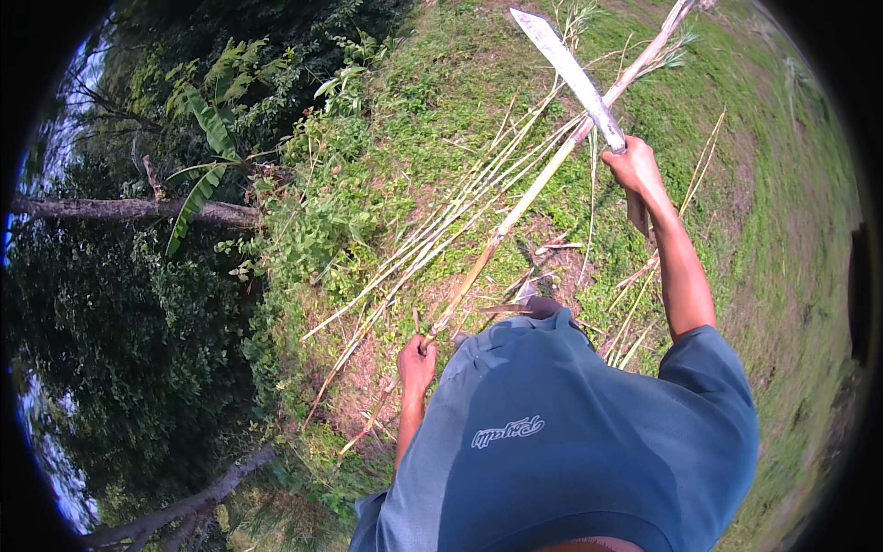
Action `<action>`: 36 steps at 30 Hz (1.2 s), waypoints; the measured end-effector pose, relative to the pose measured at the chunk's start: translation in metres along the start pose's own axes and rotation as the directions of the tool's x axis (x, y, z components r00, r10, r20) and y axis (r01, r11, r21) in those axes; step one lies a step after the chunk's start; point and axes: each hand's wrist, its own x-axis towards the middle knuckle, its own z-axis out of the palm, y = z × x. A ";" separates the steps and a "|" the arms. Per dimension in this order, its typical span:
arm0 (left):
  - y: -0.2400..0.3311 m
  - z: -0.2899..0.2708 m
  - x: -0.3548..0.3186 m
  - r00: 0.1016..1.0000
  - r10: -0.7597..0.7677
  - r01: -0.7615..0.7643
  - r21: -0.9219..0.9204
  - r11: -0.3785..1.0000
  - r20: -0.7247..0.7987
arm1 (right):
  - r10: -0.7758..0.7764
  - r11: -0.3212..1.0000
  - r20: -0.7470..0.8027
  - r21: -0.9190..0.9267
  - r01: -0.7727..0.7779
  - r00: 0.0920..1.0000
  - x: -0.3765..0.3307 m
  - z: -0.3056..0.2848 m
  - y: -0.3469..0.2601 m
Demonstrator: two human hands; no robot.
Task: The person uses a machete to strip leaves and cut long, thin sticks into shorter segments. They hold the sticks with one hand and chop with the other, working on a grassy slope. The cut pieces are dropped onto the ground as the task progresses.
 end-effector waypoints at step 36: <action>-0.021 0.079 -0.015 0.953 0.227 -0.201 0.144 0.969 -0.198 | -0.057 0.930 0.722 -0.213 0.300 0.690 -0.177 0.056 -0.053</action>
